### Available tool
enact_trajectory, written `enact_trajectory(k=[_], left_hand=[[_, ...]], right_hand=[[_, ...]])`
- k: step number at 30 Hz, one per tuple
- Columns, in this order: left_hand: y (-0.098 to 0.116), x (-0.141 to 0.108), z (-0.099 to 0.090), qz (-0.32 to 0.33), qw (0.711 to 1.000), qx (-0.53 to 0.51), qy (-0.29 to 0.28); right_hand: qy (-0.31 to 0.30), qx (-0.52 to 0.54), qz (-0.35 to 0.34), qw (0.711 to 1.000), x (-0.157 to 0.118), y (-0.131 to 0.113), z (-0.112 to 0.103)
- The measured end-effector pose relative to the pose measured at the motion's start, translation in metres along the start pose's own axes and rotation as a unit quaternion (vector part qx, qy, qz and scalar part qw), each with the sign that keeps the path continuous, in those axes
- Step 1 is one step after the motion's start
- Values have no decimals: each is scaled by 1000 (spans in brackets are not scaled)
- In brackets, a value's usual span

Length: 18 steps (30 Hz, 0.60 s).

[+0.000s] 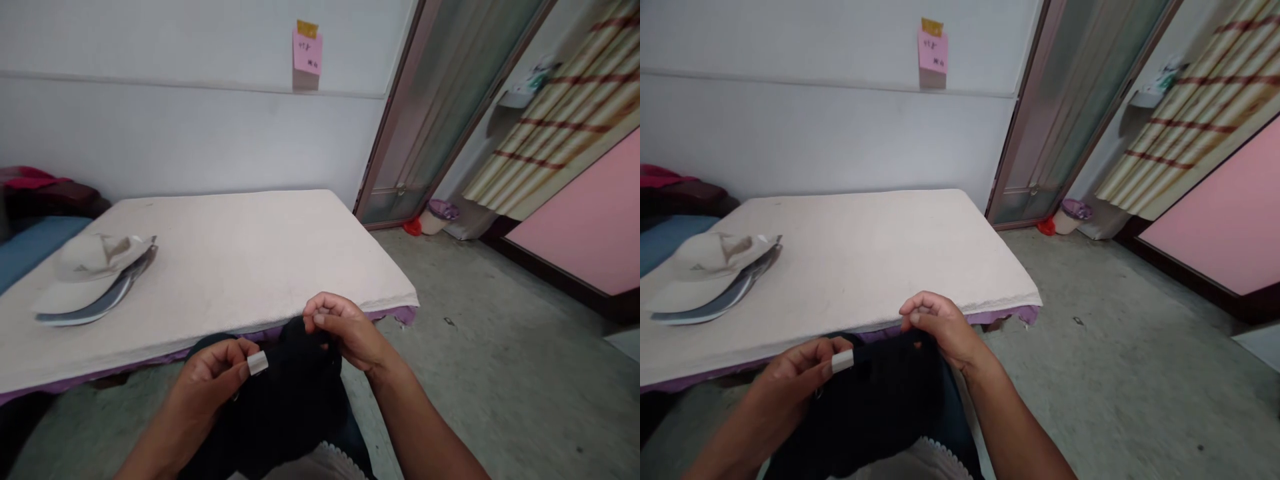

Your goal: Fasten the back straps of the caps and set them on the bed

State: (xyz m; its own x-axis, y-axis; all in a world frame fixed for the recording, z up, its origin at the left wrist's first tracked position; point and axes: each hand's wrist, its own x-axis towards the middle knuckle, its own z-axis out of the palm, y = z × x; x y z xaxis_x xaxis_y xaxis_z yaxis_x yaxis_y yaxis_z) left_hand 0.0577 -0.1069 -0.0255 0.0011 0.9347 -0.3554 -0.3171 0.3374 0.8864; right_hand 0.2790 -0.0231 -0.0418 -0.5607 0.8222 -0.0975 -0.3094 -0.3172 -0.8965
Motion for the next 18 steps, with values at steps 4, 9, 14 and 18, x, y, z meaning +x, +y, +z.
enact_trajectory(k=[4,9,14,18], left_hand=[[-1,1,-1,22,999,25,16],[5,1,1,22,997,62,-30],[11,0,9,24,998,49,-38],[13,-1,11,27,997,55,-45]], right_hand=[[-33,-60,15,998,0,-10,12],[-110,-189,1,976,-4,-12,36],[-122,-259,-18,958,-4,-17,55],[-130,-220,11,967,2,-17,56]])
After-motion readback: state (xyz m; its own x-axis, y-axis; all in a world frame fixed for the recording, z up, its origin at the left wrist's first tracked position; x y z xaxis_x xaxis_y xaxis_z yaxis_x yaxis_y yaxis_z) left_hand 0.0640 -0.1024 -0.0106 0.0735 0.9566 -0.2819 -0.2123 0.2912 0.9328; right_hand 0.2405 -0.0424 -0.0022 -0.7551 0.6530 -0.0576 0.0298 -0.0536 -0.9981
